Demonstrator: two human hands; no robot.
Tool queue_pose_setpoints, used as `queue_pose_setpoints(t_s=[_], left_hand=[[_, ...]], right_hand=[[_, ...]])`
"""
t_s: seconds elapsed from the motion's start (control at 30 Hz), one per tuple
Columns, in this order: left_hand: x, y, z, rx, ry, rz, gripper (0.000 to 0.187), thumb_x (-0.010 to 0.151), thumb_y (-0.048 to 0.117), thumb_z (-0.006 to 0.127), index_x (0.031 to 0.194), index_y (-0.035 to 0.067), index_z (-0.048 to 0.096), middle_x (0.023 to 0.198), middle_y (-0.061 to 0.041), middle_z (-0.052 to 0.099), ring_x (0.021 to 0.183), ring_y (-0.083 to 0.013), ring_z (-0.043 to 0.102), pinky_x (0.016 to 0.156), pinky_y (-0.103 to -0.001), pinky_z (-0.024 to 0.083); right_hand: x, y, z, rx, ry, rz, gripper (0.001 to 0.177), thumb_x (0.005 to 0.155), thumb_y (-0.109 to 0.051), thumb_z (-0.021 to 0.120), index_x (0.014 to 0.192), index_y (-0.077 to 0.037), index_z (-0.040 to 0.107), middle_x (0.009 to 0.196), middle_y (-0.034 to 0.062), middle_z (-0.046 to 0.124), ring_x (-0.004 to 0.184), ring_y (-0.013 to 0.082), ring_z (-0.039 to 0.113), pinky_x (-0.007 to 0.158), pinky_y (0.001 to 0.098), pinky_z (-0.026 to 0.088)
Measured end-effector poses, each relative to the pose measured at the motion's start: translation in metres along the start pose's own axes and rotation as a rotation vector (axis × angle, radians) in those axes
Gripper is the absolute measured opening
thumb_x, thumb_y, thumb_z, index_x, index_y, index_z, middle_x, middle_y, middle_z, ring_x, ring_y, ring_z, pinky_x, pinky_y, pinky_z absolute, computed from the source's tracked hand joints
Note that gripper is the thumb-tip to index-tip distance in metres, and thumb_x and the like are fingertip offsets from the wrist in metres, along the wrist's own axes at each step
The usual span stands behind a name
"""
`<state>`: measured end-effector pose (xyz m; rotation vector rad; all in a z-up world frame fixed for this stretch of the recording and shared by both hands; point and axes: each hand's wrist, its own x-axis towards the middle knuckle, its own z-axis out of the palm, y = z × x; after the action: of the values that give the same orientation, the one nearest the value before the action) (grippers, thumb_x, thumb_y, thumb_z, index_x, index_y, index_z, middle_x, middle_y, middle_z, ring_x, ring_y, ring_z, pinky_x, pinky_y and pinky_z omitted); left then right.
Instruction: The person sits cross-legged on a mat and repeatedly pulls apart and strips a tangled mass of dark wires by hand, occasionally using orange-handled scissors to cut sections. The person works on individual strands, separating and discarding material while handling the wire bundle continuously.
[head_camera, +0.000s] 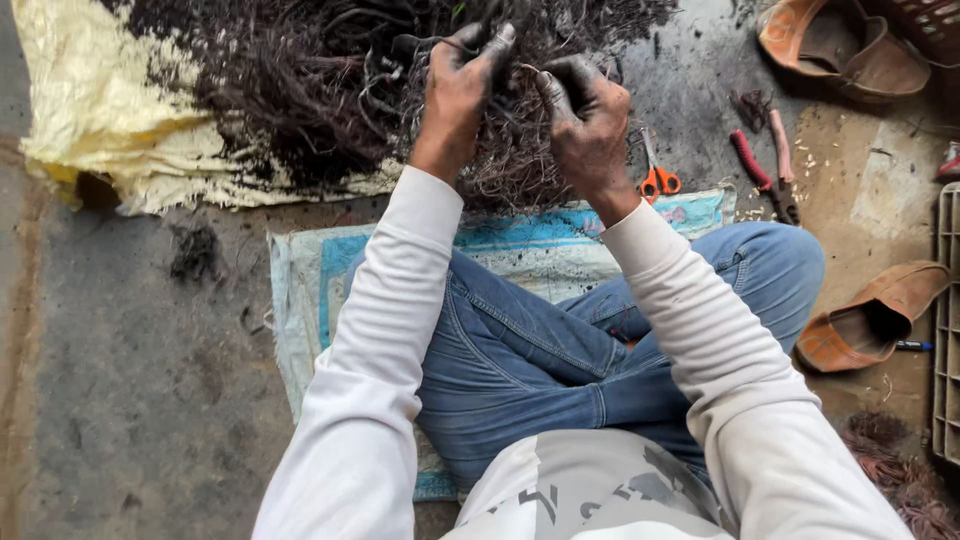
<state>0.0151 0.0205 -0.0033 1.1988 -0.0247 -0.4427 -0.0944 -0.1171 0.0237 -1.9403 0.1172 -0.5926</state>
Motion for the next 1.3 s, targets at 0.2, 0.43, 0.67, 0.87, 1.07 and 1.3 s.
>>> queue_pose_setpoints(t_s=[0.2, 0.43, 0.67, 0.87, 1.07, 1.3], left_hand=[[-0.009, 0.032, 0.009, 0.206, -0.243, -0.082, 0.025, 0.085, 0.020, 0.083, 0.102, 0.005, 0.072, 0.085, -0.001, 0.072, 0.071, -0.0086, 0.069, 0.058, -0.026, 0.061], [-0.010, 0.016, 0.006, 0.434, -0.247, 0.051, 0.025, 0.095, 0.017, 0.076, 0.115, 0.002, 0.070, 0.096, -0.006, 0.072, 0.078, -0.0091, 0.066, 0.067, -0.026, 0.057], [-0.001, -0.006, 0.000, 0.299, -0.266, 0.036, 0.051, 0.091, 0.019, 0.084, 0.131, -0.002, 0.059, 0.113, -0.011, 0.072, 0.097, -0.0150, 0.071, 0.085, -0.031, 0.063], [-0.005, 0.002, 0.010, 0.720, -0.287, 0.360, 0.033, 0.089, 0.022, 0.089, 0.099, 0.003, 0.063, 0.091, -0.004, 0.071, 0.080, -0.0141, 0.067, 0.072, -0.031, 0.058], [-0.014, 0.015, 0.024, 0.901, -0.139, 0.787, 0.025, 0.088, 0.022, 0.087, 0.084, 0.008, 0.067, 0.079, 0.000, 0.067, 0.069, -0.0115, 0.066, 0.062, -0.033, 0.053], [-0.007, -0.002, 0.028, 0.705, -0.008, 0.673, 0.020, 0.093, 0.025, 0.082, 0.088, 0.009, 0.071, 0.083, 0.000, 0.070, 0.071, -0.0102, 0.067, 0.062, -0.027, 0.056]], right_hand=[[0.021, 0.002, -0.019, -0.062, -0.038, -0.083, 0.008, 0.106, -0.003, 0.064, 0.107, -0.002, 0.072, 0.089, 0.0077, 0.074, 0.072, 0.0105, 0.067, 0.061, 0.0254, 0.052], [0.029, 0.014, -0.027, -0.177, -0.062, -0.208, 0.005, 0.108, -0.003, 0.068, 0.107, -0.002, 0.073, 0.093, 0.0071, 0.075, 0.078, 0.0117, 0.071, 0.068, 0.0261, 0.056], [0.035, 0.024, -0.022, 0.149, -0.102, 0.169, 0.005, 0.104, -0.005, 0.070, 0.103, 0.001, 0.071, 0.090, 0.0027, 0.069, 0.082, 0.0078, 0.061, 0.073, 0.0242, 0.051], [0.031, 0.017, -0.028, 0.130, -0.156, 0.155, 0.007, 0.103, -0.004, 0.067, 0.102, 0.000, 0.071, 0.089, 0.0005, 0.069, 0.081, 0.0069, 0.062, 0.072, 0.0229, 0.051], [0.030, 0.010, -0.030, 0.244, -0.154, 0.207, 0.006, 0.104, -0.004, 0.066, 0.102, 0.000, 0.071, 0.092, 0.0000, 0.069, 0.085, 0.0066, 0.061, 0.076, 0.0226, 0.050], [0.027, 0.002, -0.029, 0.319, -0.112, 0.223, 0.008, 0.105, -0.008, 0.067, 0.104, -0.001, 0.072, 0.091, -0.0007, 0.069, 0.084, 0.0067, 0.061, 0.076, 0.0229, 0.051]])
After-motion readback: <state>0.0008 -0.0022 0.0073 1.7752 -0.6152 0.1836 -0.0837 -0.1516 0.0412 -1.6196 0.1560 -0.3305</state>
